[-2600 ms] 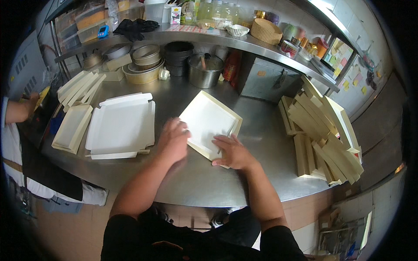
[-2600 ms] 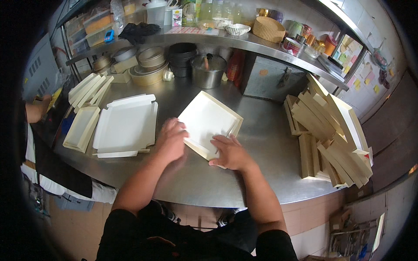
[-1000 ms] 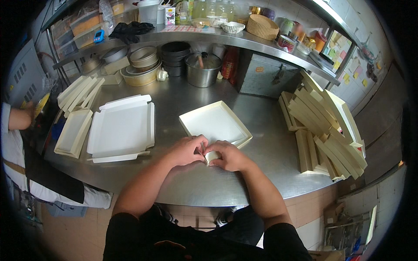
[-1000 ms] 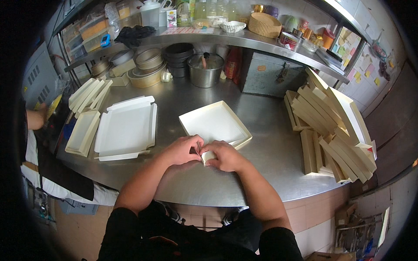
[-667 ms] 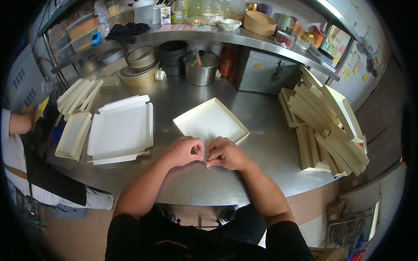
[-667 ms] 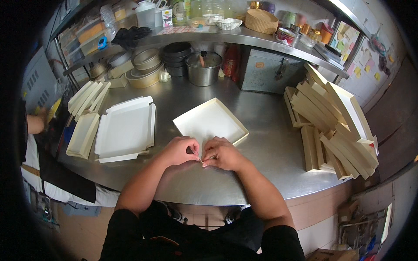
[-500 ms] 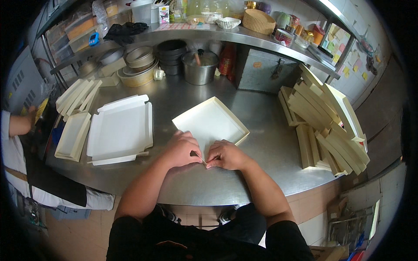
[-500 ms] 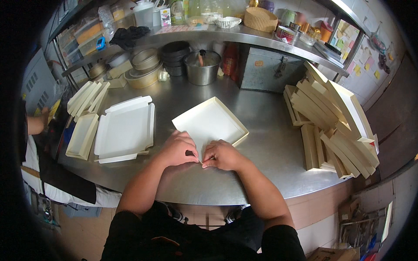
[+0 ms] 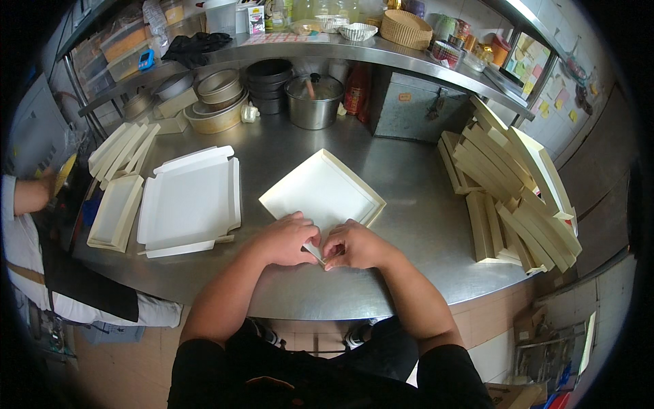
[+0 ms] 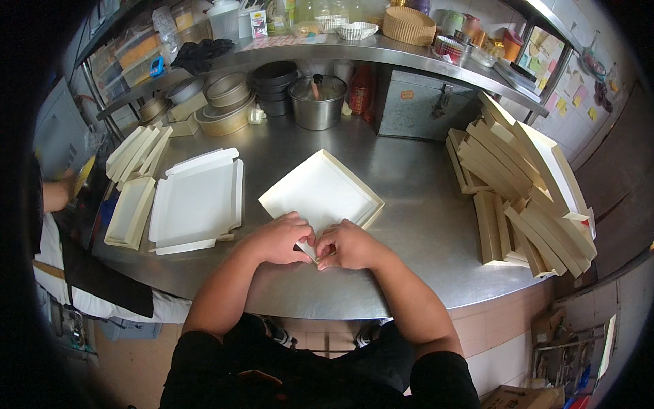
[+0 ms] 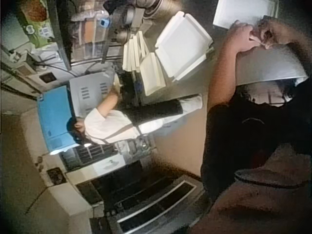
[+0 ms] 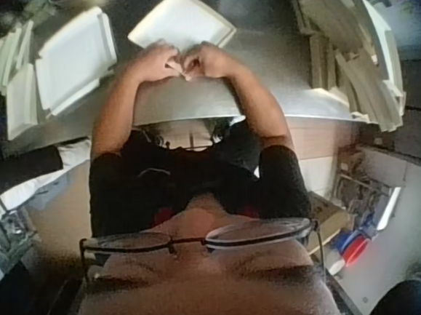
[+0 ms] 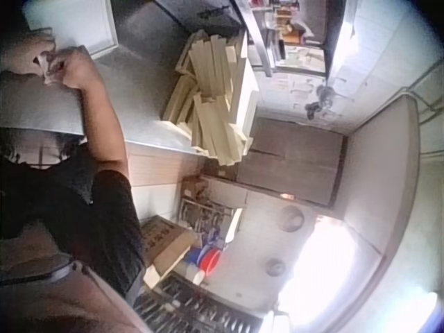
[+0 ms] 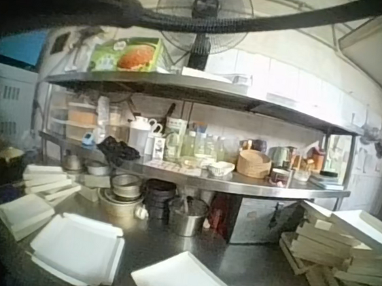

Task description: The person repeatedly assembles white styrofoam tray lids by hand on a stainless steel counter. They pick up a flat lid, fold and snap its side flaps into place, then stack the finished lid. The process is repeated continuously throughout the clip.

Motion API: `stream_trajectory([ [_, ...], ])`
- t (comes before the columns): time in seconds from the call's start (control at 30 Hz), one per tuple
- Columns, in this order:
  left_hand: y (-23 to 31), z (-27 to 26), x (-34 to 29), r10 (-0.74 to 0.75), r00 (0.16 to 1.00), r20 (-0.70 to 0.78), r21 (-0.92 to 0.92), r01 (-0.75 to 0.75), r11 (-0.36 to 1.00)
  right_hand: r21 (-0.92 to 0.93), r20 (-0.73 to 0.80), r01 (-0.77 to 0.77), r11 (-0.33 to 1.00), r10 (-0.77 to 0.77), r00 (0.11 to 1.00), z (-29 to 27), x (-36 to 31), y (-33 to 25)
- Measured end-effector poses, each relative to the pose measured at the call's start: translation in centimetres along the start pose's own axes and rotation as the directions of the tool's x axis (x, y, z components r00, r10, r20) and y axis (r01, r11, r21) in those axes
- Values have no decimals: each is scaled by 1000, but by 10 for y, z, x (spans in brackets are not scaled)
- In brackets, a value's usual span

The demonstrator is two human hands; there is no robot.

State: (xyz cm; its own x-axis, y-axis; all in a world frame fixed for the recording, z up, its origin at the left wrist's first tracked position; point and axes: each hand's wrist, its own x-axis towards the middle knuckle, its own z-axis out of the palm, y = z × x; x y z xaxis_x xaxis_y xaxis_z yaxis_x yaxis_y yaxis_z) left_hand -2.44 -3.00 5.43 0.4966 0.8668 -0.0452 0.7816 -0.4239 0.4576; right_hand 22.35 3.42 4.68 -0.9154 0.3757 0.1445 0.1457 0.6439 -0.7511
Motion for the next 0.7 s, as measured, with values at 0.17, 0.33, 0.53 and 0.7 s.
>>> stream_trajectory([
  [0.17, -3, 2, 0, 15, 1000, 16, -7, -15, 1000, -32, -1, 54, 998, -54, 999, 2, -1, 11],
  [0.33, -9, 5, -2, 123, 992, -28, -16, -124, 992, -62, 6, 63, 996, -63, 998, -1, -1, 13],
  [0.53, -13, 14, 1, 216, 975, -46, -109, -220, 969, -201, -72, 106, 974, -123, 990, 0, -1, 13],
  [0.7, 1, 6, -2, 179, 968, -175, -61, -192, 980, -272, -207, -111, 956, 54, 977, 7, 2, 21],
])
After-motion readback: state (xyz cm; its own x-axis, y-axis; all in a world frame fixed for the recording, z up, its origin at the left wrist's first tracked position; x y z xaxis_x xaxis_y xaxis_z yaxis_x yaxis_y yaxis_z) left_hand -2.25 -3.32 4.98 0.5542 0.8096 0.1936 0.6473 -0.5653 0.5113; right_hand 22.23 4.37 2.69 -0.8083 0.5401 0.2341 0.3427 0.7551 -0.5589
